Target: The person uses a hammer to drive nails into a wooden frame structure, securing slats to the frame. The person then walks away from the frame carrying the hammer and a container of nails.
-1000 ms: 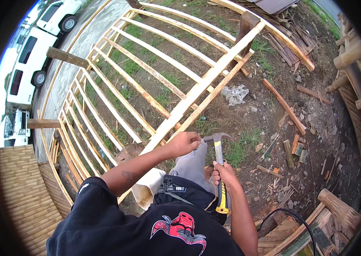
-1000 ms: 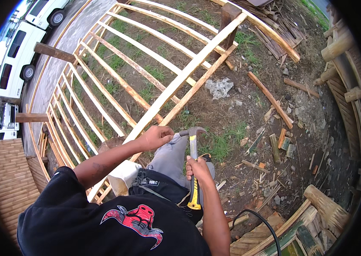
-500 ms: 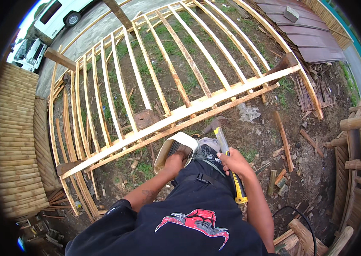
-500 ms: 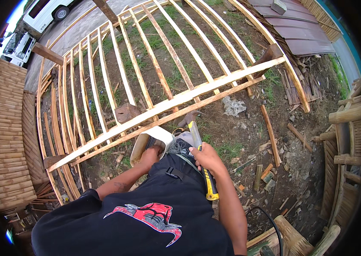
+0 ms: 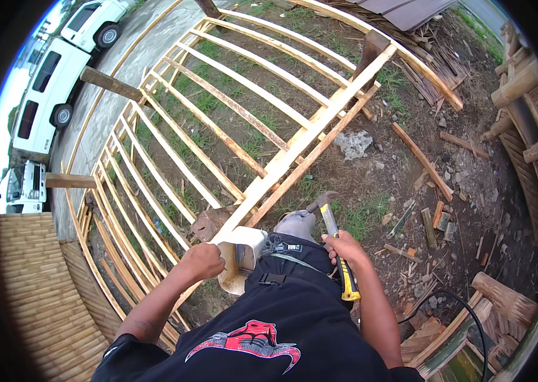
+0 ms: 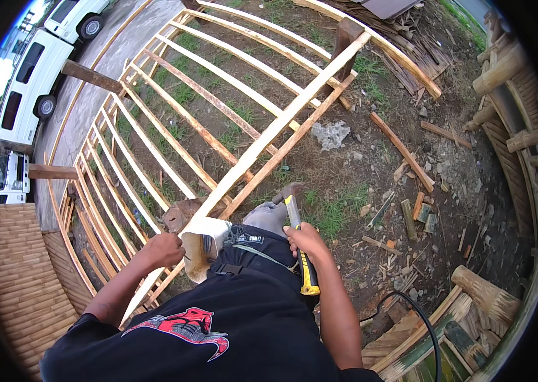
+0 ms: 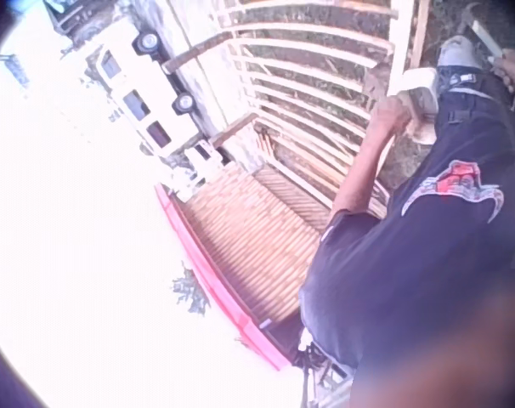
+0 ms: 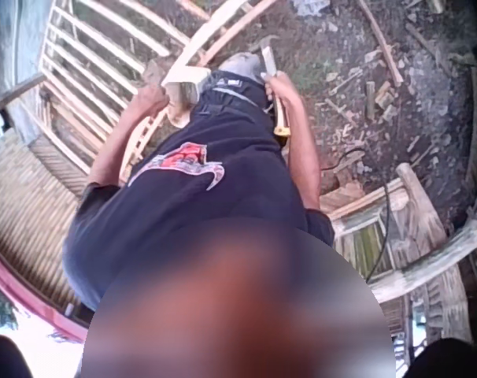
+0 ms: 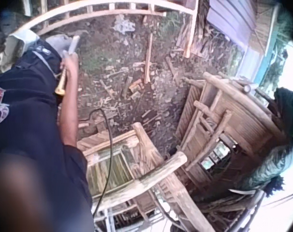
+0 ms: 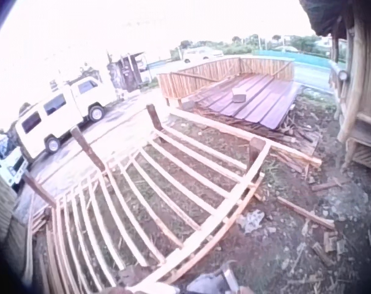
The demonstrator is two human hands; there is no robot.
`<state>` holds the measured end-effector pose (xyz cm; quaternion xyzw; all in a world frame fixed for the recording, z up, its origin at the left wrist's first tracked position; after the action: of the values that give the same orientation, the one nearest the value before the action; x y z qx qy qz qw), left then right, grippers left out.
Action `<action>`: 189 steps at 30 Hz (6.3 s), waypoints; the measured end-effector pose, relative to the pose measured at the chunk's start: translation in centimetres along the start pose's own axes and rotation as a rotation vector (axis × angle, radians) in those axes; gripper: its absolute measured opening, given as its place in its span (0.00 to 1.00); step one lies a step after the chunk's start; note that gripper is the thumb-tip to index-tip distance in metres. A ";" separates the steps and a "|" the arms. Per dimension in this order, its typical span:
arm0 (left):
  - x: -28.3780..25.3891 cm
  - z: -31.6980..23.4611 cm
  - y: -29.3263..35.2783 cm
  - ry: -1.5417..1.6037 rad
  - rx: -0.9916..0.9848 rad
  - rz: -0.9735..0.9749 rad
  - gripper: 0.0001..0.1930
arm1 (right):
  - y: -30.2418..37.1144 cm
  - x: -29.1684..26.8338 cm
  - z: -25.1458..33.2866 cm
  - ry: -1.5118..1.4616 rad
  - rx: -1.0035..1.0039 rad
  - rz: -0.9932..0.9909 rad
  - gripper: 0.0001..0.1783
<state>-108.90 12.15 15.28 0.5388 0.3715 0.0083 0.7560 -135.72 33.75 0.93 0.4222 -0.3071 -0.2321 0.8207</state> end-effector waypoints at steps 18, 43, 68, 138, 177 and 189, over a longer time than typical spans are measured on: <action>1.9 15.7 -30.3 1.614 0.253 0.437 0.08 | -12.7 11.0 -9.2 0.263 0.092 -0.308 0.11; 5.8 8.6 -39.9 1.010 0.290 -0.440 0.05 | -38.1 13.7 -18.3 0.514 -0.148 -0.140 0.36; 18.6 -19.9 -67.9 -1.205 0.890 0.291 0.11 | -44.5 9.8 -33.4 -1.658 -0.137 -0.123 0.13; 27.3 0.6 -70.8 1.519 -0.021 0.029 0.23 | -25.3 -7.6 -39.4 -1.535 -0.635 -1.395 0.13; 27.0 0.4 -69.8 1.611 0.024 0.096 0.22 | -42.4 8.3 -27.6 -1.429 -0.295 -0.291 0.21; 27.5 0.4 -70.3 1.671 -0.188 -0.028 0.28 | -44.4 10.4 -26.3 -1.545 -0.227 -0.588 0.08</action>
<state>-115.96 -6.28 -57.56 0.2856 0.8135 0.4261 0.2742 -115.38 17.82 -44.91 0.1220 -0.6355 -0.6907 0.3228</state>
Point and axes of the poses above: each hand's wrist, its own y-axis away from the middle knuckle, its own x-axis out of the palm, z = x × y, the point moved 2 cm from there along -y, towards the middle knuckle, and after that the axes turned 14 degrees about -y, right-handed, at the moved point
